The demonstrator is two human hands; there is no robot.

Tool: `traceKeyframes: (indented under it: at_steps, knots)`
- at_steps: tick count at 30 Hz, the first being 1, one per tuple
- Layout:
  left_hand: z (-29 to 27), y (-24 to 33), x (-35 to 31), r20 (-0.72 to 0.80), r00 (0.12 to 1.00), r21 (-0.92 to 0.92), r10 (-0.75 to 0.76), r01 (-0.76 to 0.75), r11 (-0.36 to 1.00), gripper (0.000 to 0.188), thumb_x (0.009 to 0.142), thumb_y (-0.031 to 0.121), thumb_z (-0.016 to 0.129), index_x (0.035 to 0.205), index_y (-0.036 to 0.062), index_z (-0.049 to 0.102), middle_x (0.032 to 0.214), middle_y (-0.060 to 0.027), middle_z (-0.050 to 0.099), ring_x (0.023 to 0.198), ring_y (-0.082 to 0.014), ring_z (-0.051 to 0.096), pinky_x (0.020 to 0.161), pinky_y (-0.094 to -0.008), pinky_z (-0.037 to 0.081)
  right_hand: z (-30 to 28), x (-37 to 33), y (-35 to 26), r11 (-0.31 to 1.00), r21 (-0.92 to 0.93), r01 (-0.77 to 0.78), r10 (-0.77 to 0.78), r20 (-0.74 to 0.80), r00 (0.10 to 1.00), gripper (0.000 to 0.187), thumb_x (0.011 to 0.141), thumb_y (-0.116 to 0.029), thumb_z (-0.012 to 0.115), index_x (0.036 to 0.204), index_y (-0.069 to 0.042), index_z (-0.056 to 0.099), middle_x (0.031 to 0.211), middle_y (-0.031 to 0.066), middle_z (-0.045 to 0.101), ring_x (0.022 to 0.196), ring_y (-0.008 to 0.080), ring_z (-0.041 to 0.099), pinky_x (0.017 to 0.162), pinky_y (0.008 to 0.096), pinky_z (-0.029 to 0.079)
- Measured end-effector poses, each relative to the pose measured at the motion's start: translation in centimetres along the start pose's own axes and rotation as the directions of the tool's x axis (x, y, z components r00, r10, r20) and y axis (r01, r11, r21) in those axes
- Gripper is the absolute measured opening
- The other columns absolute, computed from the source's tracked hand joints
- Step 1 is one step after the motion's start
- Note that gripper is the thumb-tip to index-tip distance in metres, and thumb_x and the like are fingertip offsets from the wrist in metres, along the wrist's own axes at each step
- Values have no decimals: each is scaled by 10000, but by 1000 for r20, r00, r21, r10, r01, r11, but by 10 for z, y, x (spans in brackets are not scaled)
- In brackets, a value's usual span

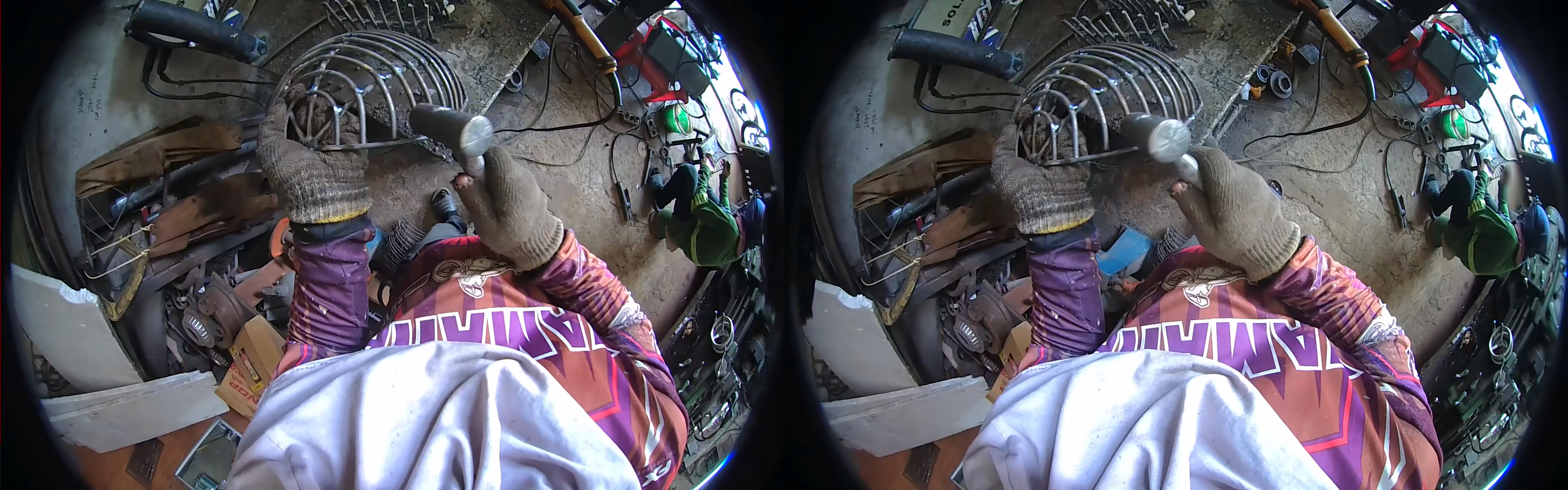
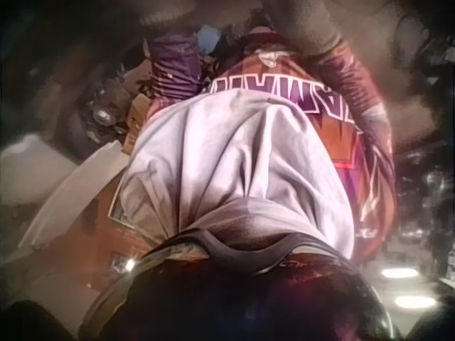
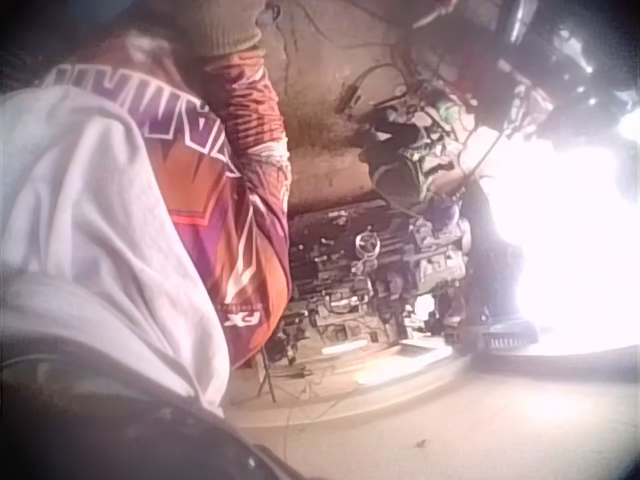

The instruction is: The person uses a hammer to strike a curved metal wire structure while holding it with a gloved hand on a workbench.

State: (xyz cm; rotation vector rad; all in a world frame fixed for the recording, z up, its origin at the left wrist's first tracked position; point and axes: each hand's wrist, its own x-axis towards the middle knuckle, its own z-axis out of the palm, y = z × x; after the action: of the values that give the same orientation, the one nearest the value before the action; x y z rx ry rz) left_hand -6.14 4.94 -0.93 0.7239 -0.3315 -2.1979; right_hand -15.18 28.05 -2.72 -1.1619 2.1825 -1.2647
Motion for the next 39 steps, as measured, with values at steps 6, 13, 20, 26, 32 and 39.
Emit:
traceKeyframes:
  at_steps: [6,13,20,26,32,39]
  knots:
    - [13,-6,-2,-124,992,71,38,-29,997,306,922,258,533,1092,36,657,1041,-147,716,926,-295,715,807,-465,621,-4,-7,-4,953,253,167,-103,-248,963,363,912,-185,659,1209,6,574,837,172,671,761,376,681,669,429,547]
    - [-10,7,-10,-46,958,577,283,-206,791,300,922,311,558,1061,67,663,954,-100,722,812,-269,717,668,-401,619,-13,-11,-16,998,53,44,-38,-109,993,330,917,-204,664,1165,-10,563,816,213,669,755,423,678,641,466,535]
    - [-17,24,-3,4,999,16,42,-42,999,292,974,284,493,1042,72,682,958,-102,736,783,-269,719,654,-420,615,-11,-15,17,869,465,-167,272,-167,948,319,986,-113,548,1276,18,520,778,44,594,637,100,567,551,288,452]
    - [-25,63,0,479,878,-67,-16,55,996,380,996,294,465,1159,24,676,1113,-154,727,980,-293,719,835,-462,612,-13,-20,35,751,608,-258,407,-118,906,340,986,-161,597,1270,13,528,837,8,564,595,67,519,504,226,419]
    - [-23,67,0,569,813,-140,-122,242,960,439,1003,279,460,1283,-24,609,1258,-195,664,1111,-289,685,910,-458,598,-20,-23,29,750,614,-245,382,-101,919,357,970,-141,619,1275,17,521,856,15,575,608,65,525,518,222,428]
    - [-12,62,-13,678,710,-161,-188,393,905,447,997,245,477,1319,-51,572,1290,-204,645,1161,-263,661,960,-429,575,-18,-36,31,771,591,-239,352,-81,933,379,961,-98,620,1303,18,502,1081,81,604,903,112,561,785,271,480]
